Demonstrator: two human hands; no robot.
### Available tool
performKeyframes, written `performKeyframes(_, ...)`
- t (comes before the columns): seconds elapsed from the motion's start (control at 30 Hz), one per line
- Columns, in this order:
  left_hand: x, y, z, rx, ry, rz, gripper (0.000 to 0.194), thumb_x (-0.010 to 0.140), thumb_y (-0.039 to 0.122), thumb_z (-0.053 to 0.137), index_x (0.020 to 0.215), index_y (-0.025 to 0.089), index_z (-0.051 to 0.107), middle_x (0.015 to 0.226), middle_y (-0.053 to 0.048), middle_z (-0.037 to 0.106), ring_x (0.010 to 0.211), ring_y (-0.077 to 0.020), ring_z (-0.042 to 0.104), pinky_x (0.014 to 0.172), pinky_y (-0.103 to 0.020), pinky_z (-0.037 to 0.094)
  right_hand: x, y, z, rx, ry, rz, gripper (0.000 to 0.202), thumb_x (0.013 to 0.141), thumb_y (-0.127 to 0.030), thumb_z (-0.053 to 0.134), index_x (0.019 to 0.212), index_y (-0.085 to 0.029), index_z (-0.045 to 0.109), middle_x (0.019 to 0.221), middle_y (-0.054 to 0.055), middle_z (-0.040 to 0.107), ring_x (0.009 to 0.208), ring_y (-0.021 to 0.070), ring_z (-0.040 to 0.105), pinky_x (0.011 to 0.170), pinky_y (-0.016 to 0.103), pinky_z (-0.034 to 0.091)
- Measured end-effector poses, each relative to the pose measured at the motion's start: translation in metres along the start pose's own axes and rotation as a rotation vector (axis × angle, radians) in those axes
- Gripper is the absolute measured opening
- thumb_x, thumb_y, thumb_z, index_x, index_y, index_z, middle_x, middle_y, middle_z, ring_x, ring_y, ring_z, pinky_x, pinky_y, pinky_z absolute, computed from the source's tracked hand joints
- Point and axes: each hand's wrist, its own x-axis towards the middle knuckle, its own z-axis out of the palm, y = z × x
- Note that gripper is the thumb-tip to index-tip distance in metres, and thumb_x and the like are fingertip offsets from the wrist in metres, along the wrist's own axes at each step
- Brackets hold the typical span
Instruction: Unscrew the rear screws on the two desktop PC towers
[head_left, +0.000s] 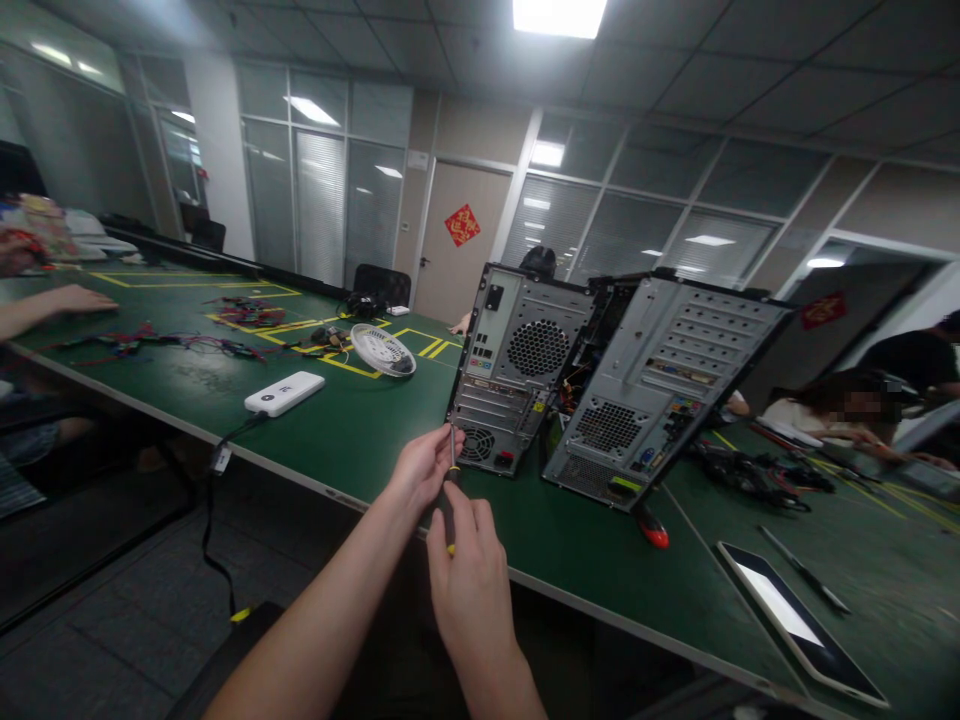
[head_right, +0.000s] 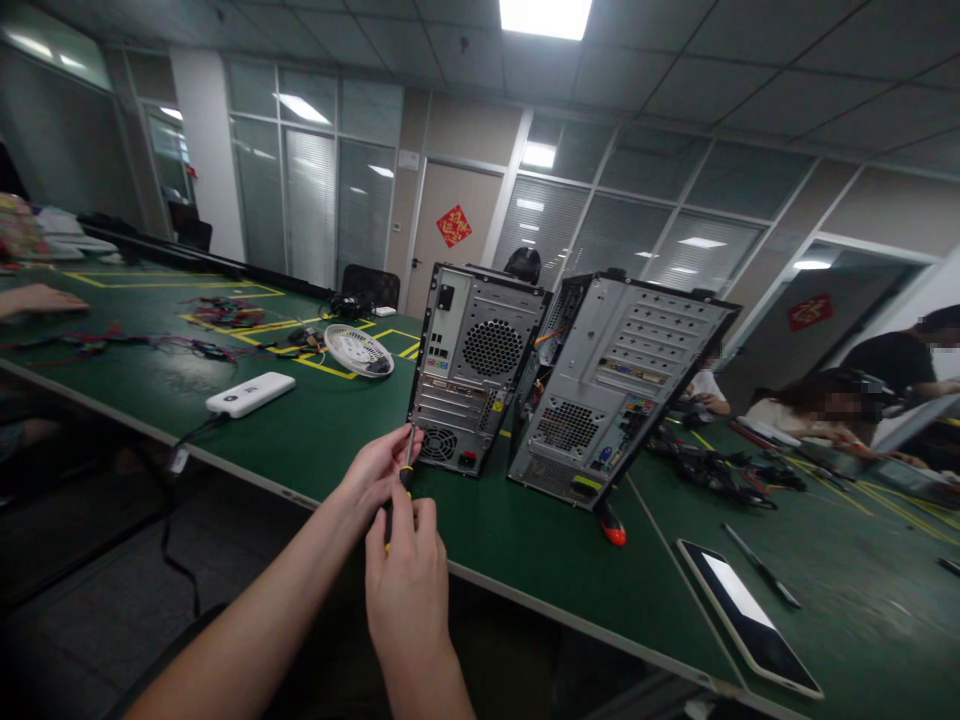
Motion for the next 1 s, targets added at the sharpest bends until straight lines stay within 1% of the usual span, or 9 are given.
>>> performKeyframes(0.2, -0.004, 0.001, -0.002, -0.025, -0.023, -0.04, 0.012, 0.095, 0.003, 0.058, 0.09, 0.003, 0.07, 0.073, -0.01, 0.074, 0.06, -0.0104, 0.071, 0.063, -0.017, 0.059, 0.0, 0.0, 0.003, 0.027, 0.014, 0.019, 0.037, 0.108, -0.03, 0.041, 0.138, -0.019, 0.058, 0.108, 0.011, 0.065, 0.091, 0.0225, 0.07, 0.082, 0.038, 0.06)
performKeyframes(0.37, -0.004, 0.002, -0.004, -0.022, -0.056, -0.034, 0.012, 0.093, 0.0, 0.059, 0.092, 0.002, 0.071, 0.075, -0.011, 0.075, 0.062, -0.0116, 0.072, 0.062, -0.018, 0.06, -0.001, 0.002, 0.006, 0.065, 0.03, 0.036, 0.038, 0.108, -0.031, 0.042, 0.14, -0.019, 0.057, 0.112, 0.012, 0.066, 0.097, 0.024, 0.071, 0.085, 0.04, 0.06)
performKeyframes(0.47, -0.003, 0.002, -0.006, -0.016, -0.075, -0.03, 0.012, 0.093, 0.001, 0.059, 0.091, 0.002, 0.071, 0.076, -0.01, 0.075, 0.061, -0.0107, 0.072, 0.062, -0.017, 0.059, -0.001, 0.001, 0.006, 0.113, 0.052, 0.047, 0.036, 0.107, -0.031, 0.044, 0.138, -0.02, 0.059, 0.114, 0.012, 0.068, 0.102, 0.0243, 0.071, 0.088, 0.04, 0.06)
performKeyframes(0.57, -0.002, 0.001, -0.007, -0.02, -0.085, -0.026, 0.012, 0.093, 0.001, 0.059, 0.089, 0.003, 0.071, 0.074, -0.01, 0.075, 0.06, -0.0097, 0.071, 0.06, -0.015, 0.058, -0.002, -0.002, 0.004, 0.181, 0.055, 0.055, 0.036, 0.104, -0.028, 0.049, 0.139, -0.022, 0.059, 0.118, 0.012, 0.068, 0.109, 0.0239, 0.07, 0.091, 0.037, 0.059)
performKeyframes(0.63, -0.002, 0.001, -0.007, -0.029, -0.088, -0.018, 0.012, 0.093, 0.0, 0.06, 0.089, 0.002, 0.071, 0.074, -0.01, 0.074, 0.06, -0.0093, 0.071, 0.06, -0.015, 0.058, -0.003, -0.003, 0.002, 0.212, 0.04, 0.059, 0.039, 0.102, -0.024, 0.051, 0.14, -0.022, 0.057, 0.122, 0.012, 0.068, 0.113, 0.0239, 0.07, 0.094, 0.037, 0.058)
performKeyframes(0.73, -0.001, 0.0, -0.007, -0.04, -0.083, -0.009, 0.012, 0.092, -0.001, 0.06, 0.089, 0.002, 0.071, 0.075, -0.01, 0.075, 0.06, -0.0093, 0.07, 0.06, -0.015, 0.058, -0.006, -0.003, 0.001, 0.218, 0.017, 0.055, 0.046, 0.099, -0.021, 0.052, 0.144, -0.02, 0.054, 0.129, 0.014, 0.068, 0.119, 0.0246, 0.068, 0.098, 0.038, 0.058)
performKeyframes(0.8, 0.0, -0.001, -0.007, -0.043, -0.069, -0.005, 0.012, 0.091, -0.002, 0.061, 0.088, 0.003, 0.071, 0.075, -0.01, 0.075, 0.061, -0.0097, 0.071, 0.06, -0.015, 0.058, -0.01, -0.001, 0.002, 0.198, 0.013, 0.047, 0.047, 0.099, -0.021, 0.051, 0.146, -0.019, 0.054, 0.133, 0.015, 0.067, 0.123, 0.0251, 0.067, 0.099, 0.038, 0.058)
performKeyframes(0.9, 0.0, -0.001, -0.007, -0.047, -0.054, 0.001, 0.011, 0.089, -0.003, 0.064, 0.089, 0.004, 0.072, 0.077, -0.011, 0.075, 0.062, -0.0103, 0.072, 0.061, -0.015, 0.058, -0.013, 0.002, 0.003, 0.155, 0.012, 0.034, 0.043, 0.102, -0.024, 0.051, 0.144, -0.017, 0.056, 0.135, 0.015, 0.068, 0.123, 0.0253, 0.068, 0.098, 0.037, 0.059)
performKeyframes(1.0, -0.001, -0.001, -0.006, -0.046, -0.055, 0.012, 0.012, 0.089, -0.004, 0.063, 0.088, 0.005, 0.071, 0.077, -0.01, 0.075, 0.062, -0.0096, 0.071, 0.061, -0.014, 0.058, -0.014, 0.004, 0.002, 0.117, 0.001, 0.025, 0.04, 0.105, -0.03, 0.05, 0.141, -0.016, 0.059, 0.131, 0.015, 0.071, 0.116, 0.0255, 0.072, 0.094, 0.036, 0.06)
